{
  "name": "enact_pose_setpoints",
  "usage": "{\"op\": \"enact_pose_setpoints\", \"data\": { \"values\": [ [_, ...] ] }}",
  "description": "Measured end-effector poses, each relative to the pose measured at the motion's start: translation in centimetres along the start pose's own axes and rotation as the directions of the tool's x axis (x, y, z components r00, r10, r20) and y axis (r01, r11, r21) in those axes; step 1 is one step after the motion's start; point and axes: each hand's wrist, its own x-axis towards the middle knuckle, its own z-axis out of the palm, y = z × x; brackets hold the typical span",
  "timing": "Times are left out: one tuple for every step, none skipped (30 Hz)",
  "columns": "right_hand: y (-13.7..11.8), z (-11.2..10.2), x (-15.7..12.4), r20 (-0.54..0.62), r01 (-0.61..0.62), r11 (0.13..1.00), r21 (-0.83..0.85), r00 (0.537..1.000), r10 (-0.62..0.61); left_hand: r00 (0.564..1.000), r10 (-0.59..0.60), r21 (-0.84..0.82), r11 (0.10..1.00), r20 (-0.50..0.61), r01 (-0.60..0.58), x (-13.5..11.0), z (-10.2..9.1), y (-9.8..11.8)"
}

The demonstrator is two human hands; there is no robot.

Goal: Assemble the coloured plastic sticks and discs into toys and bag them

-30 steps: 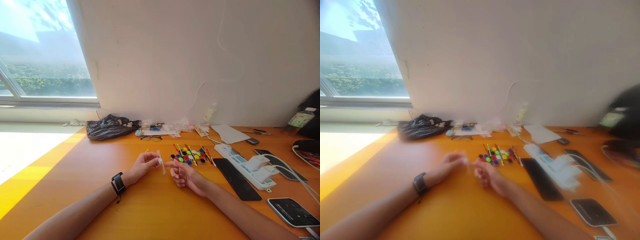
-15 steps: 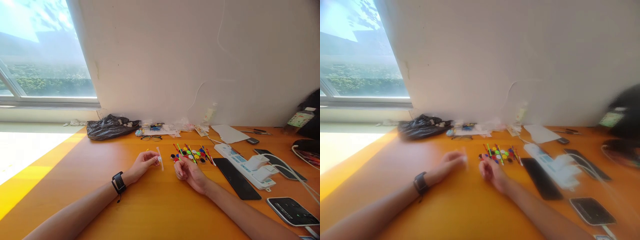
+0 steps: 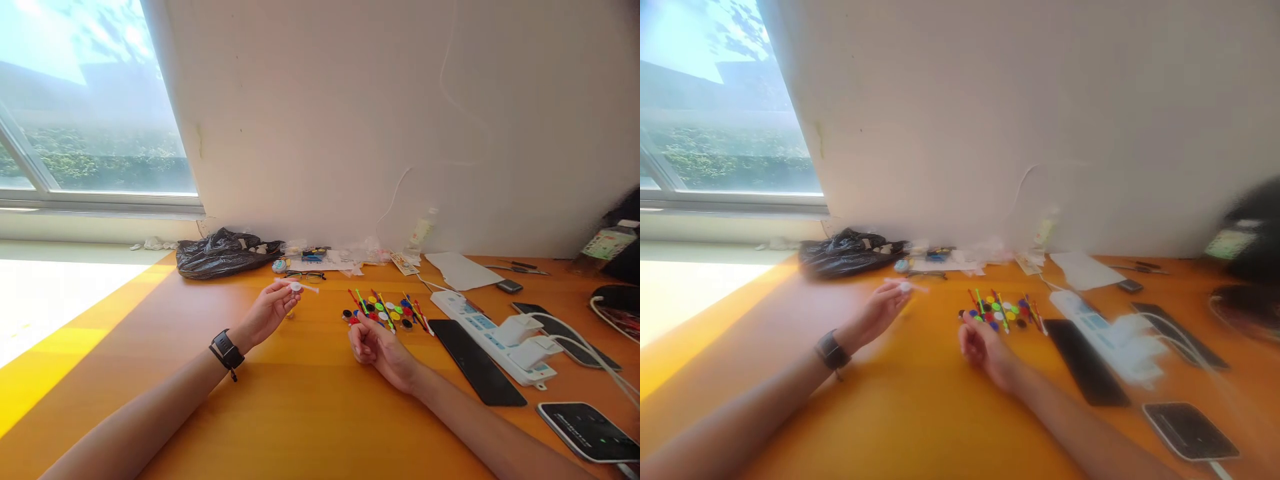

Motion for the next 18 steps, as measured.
{"op": "enact_pose_setpoints", "data": {
  "values": [
    [0.1, 0.0, 0.0, 0.001, -0.004, 1.000, 0.008, 1.000, 0.004, 1.000, 0.004, 0.018, 1.000, -0.025, -0.004, 0.3, -0.4, 0.3],
    [0.1, 0.0, 0.0, 0.002, -0.008, 1.000, 0.014, 1.000, 0.008, 0.999, 0.007, 0.038, 0.999, -0.049, -0.005, 0.6, -0.9, 0.6],
    [0.1, 0.0, 0.0, 0.004, -0.010, 1.000, 0.018, 1.000, 0.010, 0.998, 0.010, 0.055, 0.998, -0.069, -0.006, 0.9, -1.3, 0.9],
    [0.1, 0.0, 0.0, 0.007, -0.012, 1.000, 0.017, 1.000, 0.012, 0.997, 0.009, 0.072, 0.997, -0.082, -0.003, 1.1, -1.8, 1.2],
    [0.1, 0.1, 0.0, 0.012, -0.015, 1.000, 0.013, 1.000, 0.015, 0.996, 0.007, 0.086, 0.996, -0.092, 0.001, 1.4, -2.3, 1.5],
    [0.1, 0.1, 0.0, 0.016, -0.016, 1.000, 0.006, 1.000, 0.016, 0.995, 0.003, 0.096, 0.995, -0.101, 0.007, 1.6, -2.8, 1.7],
    [0.1, 0.1, 0.0, 0.019, -0.016, 1.000, -0.001, 1.000, 0.016, 0.994, -0.003, 0.101, 0.995, -0.111, 0.014, 1.9, -3.2, 1.9],
    [0.2, 0.1, 0.0, 0.021, -0.015, 1.000, -0.010, 1.000, 0.015, 0.993, -0.012, 0.094, 0.995, -0.121, 0.023, 2.1, -3.6, 2.1],
    [0.2, 0.2, 0.0, 0.023, -0.013, 1.000, -0.022, 1.000, 0.013, 0.991, -0.023, 0.078, 0.996, -0.133, 0.033, 2.2, -3.9, 2.2],
    [0.2, 0.2, -0.1, 0.023, -0.010, 0.999, -0.036, 1.000, 0.010, 0.989, -0.036, 0.061, 0.997, -0.142, 0.045, 2.3, -4.2, 2.3],
    [0.3, 0.2, -0.1, 0.023, -0.006, 0.999, -0.051, 1.000, 0.008, 0.988, -0.053, 0.053, 0.997, -0.146, 0.061, 2.3, -4.3, 2.3],
    [0.3, 0.3, -0.1, 0.021, -0.003, 0.998, -0.066, 1.000, 0.005, 0.988, -0.063, 0.074, 0.994, -0.143, 0.075, 2.3, -4.4, 2.3],
    [0.3, 0.3, -0.2, 0.021, -0.002, 0.997, -0.082, 1.000, 0.004, 0.989, -0.069, 0.121, 0.989, -0.134, 0.086, 2.2, -4.4, 2.3],
    [0.3, 0.3, -0.2, 0.022, 0.000, 0.995, -0.096, 1.000, 0.002, 0.990, -0.072, 0.180, 0.979, -0.123, 0.094, 2.1, -4.4, 2.2],
    [0.3, 0.3, -0.2, 0.023, 0.003, 0.994, -0.109, 1.000, -0.001, 0.991, -0.068, 0.247, 0.964, -0.113, 0.094, 2.0, -4.3, 2.2],
    [0.4, 0.3, -0.2, 0.025, 0.008, 0.993, -0.121, 1.000, -0.005, 0.993, -0.055, 0.319, 0.944, -0.105, 0.086, 1.8, -4.1, 2.1],
    [0.4, 0.3, -0.2, 0.028, 0.016, 0.991, -0.133, 1.000, -0.012, 0.994, -0.035, 0.389, 0.918, -0.100, 0.071, 1.6, -3.9, 2.0],
    [0.4, 0.3, -0.2, 0.030, 0.023, 0.989, -0.143, 0.999, -0.019, 0.995, -0.009, 0.452, 0.890, -0.097, 0.052, 1.4, -3.7, 2.0]
  ]
}}
